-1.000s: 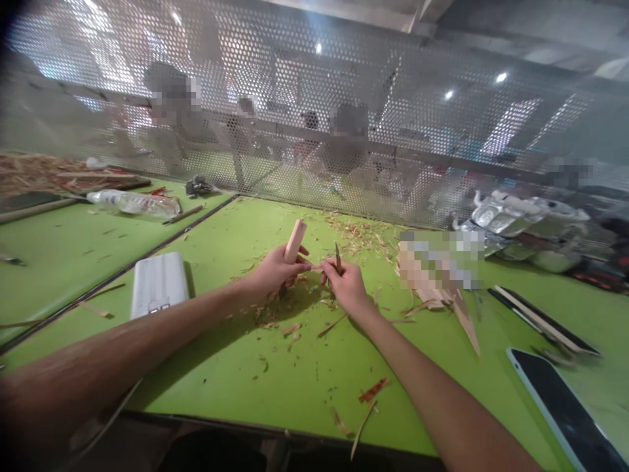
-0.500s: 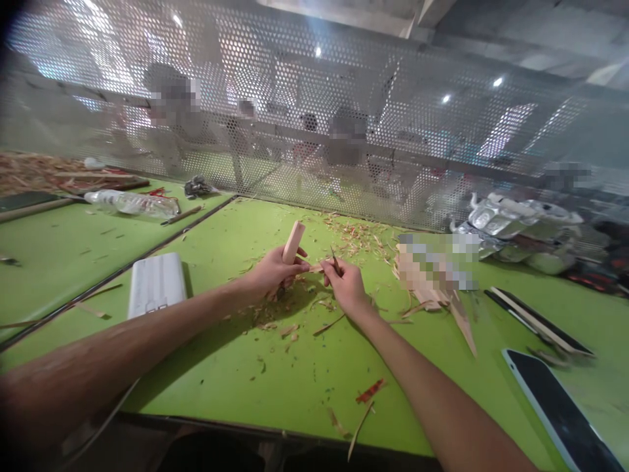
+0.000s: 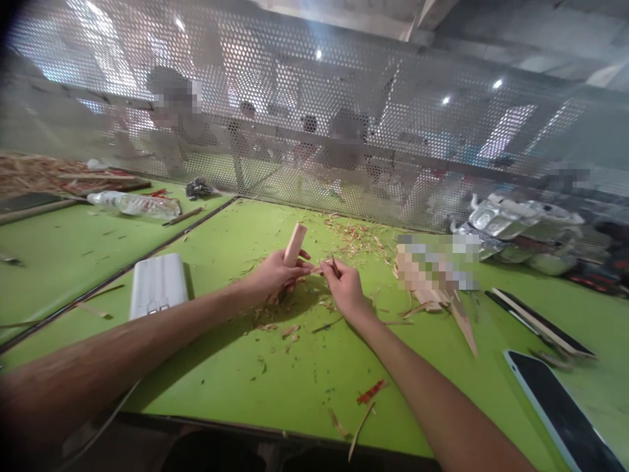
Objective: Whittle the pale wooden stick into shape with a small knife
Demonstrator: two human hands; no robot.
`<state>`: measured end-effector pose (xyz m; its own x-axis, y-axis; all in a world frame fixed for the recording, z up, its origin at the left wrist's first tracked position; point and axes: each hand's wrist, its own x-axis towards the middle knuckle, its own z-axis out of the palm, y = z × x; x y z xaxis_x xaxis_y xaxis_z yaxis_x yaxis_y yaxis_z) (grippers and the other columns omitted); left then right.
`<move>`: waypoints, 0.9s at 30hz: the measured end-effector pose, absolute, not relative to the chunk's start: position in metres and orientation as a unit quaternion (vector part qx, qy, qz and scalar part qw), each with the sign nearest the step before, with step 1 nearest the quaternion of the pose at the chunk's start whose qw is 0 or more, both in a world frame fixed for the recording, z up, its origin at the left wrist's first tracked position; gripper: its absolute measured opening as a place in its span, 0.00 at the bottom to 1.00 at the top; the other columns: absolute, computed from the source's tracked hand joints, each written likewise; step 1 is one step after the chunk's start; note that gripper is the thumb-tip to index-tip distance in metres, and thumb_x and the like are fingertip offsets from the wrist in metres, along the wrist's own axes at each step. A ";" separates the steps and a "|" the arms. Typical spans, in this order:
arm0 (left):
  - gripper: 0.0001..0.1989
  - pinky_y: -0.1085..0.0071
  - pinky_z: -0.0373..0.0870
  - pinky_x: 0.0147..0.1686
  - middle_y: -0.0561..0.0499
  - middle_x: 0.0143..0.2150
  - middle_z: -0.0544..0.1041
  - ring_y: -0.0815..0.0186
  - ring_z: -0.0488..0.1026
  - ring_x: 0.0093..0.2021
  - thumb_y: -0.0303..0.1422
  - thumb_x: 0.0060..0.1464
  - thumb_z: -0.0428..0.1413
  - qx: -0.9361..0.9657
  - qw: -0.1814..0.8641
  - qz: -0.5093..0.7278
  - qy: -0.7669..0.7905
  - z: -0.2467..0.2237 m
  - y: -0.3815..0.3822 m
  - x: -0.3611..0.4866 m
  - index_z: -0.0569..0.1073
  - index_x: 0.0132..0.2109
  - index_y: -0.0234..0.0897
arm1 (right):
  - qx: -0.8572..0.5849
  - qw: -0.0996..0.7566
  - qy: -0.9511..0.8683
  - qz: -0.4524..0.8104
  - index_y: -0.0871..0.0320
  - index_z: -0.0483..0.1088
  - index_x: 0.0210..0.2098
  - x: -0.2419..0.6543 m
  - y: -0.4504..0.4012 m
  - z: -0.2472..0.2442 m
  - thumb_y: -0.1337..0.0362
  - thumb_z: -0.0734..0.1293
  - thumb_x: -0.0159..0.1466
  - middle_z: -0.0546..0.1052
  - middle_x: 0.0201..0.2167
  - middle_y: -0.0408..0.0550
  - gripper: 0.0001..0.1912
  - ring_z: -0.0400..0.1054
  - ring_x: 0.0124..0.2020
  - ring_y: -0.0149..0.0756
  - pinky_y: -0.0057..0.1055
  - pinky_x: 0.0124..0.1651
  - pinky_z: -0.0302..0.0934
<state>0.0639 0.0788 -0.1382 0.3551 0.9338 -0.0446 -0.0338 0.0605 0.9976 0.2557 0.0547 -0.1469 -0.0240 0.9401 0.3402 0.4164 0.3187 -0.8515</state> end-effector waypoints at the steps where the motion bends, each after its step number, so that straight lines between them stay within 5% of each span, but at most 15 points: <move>1: 0.12 0.74 0.70 0.26 0.50 0.35 0.76 0.74 0.68 0.25 0.28 0.58 0.65 0.557 0.607 0.401 0.401 -0.138 0.078 0.065 0.72 0.47 0.31 | -0.516 0.473 -0.662 0.266 0.52 0.64 0.22 0.256 0.055 -0.147 0.32 0.66 0.61 0.61 0.18 0.41 0.31 0.53 0.22 0.33 0.32 0.27 0.49; 12: 0.11 0.78 0.67 0.24 0.53 0.34 0.74 0.78 0.65 0.24 0.25 0.57 0.65 0.528 0.639 0.418 0.371 -0.133 0.074 0.068 0.71 0.44 0.31 | -0.527 0.468 -0.679 0.206 0.54 0.73 0.28 0.256 0.057 -0.151 0.45 0.65 0.67 0.68 0.22 0.45 0.21 0.58 0.26 0.37 0.32 0.31 0.52; 27: 0.13 0.76 0.64 0.23 0.54 0.31 0.72 0.75 0.64 0.23 0.28 0.57 0.66 0.542 0.617 0.411 0.397 -0.140 0.081 0.065 0.70 0.45 0.32 | -0.523 0.456 -0.698 0.177 0.57 0.74 0.30 0.258 0.054 -0.139 0.40 0.64 0.65 0.62 0.17 0.40 0.27 0.52 0.19 0.31 0.30 0.23 0.46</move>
